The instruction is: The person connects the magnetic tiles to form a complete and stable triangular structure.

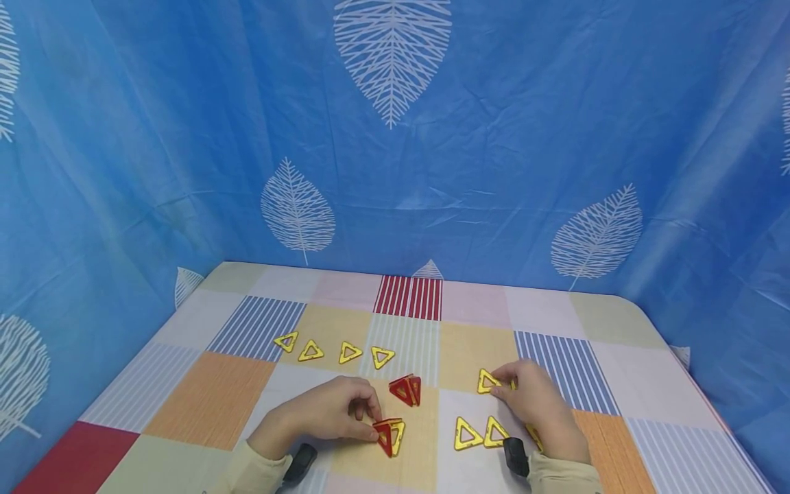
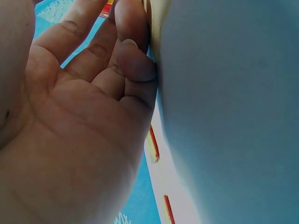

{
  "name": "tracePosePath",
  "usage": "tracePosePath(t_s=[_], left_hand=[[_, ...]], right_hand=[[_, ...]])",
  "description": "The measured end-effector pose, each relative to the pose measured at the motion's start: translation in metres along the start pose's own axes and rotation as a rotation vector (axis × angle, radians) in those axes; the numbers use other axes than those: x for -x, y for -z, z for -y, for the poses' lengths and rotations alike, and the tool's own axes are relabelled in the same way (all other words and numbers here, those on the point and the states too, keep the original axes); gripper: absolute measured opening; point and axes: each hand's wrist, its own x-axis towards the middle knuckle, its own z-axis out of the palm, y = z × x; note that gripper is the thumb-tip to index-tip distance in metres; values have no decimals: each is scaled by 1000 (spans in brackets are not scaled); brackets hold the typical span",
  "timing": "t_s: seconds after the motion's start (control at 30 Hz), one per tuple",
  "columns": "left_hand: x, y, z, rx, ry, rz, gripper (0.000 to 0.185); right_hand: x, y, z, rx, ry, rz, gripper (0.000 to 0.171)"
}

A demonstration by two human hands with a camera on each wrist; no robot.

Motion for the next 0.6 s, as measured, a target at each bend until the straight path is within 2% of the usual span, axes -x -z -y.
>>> tracePosePath(t_s=[0.1, 0.27, 0.43, 0.6], left_hand=[[0, 0, -1, 0, 1, 0, 18], [-1, 0, 0, -6, 5, -1, 18], [-1, -1, 2, -17, 5, -1, 18], [-2, -1, 3, -21, 2, 2, 17]], right_hand=[[0, -1, 0, 7, 32, -11, 24], [0, 1, 2, -23, 14, -29, 27], [2, 3, 4, -109, 7, -33, 31], [4, 3, 10, -241, 22, -7, 37]])
